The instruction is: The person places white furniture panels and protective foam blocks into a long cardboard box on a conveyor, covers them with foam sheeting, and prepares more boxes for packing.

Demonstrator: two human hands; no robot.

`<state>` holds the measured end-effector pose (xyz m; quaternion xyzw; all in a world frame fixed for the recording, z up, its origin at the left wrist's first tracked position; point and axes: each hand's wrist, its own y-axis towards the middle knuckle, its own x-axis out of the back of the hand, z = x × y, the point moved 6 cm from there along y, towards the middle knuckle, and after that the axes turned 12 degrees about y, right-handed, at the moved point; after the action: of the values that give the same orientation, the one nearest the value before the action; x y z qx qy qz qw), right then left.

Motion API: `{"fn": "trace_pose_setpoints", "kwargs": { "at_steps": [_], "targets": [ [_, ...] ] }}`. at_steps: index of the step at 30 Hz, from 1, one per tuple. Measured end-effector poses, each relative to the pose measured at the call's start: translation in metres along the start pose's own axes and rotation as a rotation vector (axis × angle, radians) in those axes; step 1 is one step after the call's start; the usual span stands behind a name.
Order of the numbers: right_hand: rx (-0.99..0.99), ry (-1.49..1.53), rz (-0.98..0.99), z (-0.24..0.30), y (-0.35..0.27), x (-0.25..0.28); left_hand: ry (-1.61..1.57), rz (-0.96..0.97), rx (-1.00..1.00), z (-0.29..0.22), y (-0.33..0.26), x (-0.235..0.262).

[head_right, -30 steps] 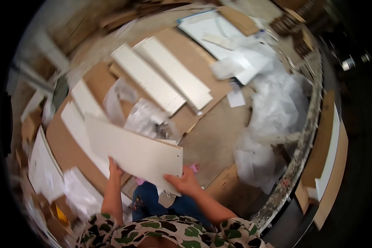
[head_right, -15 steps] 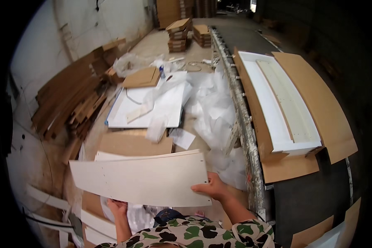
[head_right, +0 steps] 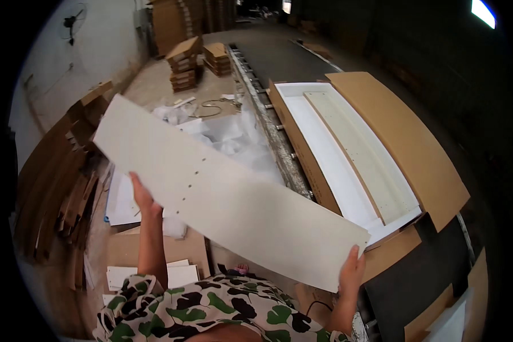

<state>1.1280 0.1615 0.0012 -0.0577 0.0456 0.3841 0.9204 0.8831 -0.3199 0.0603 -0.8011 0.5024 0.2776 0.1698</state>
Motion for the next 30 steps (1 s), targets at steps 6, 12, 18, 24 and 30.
{"fn": "trace_pose_setpoints", "kwargs": {
  "at_steps": [6,12,18,24,30],
  "targets": [
    [0.068,-0.073,-0.513,0.009,-0.003,0.091,0.072,0.411,0.366,0.148,0.050,-0.173],
    [0.017,0.230,-0.938,0.031,-0.001,0.120,0.297,0.756,0.724,0.284,0.020,-0.311],
    [0.030,0.309,-0.841,0.023,0.066,0.146,0.465,0.816,0.950,0.393,0.005,-0.394],
    [-0.031,0.213,-0.792,0.006,0.141,0.133,0.441,0.656,1.042,0.438,0.038,-0.425],
    [-0.030,-0.218,-0.742,-0.005,0.180,0.122,0.514,0.508,0.996,0.490,0.090,-0.387]
  ]
}}
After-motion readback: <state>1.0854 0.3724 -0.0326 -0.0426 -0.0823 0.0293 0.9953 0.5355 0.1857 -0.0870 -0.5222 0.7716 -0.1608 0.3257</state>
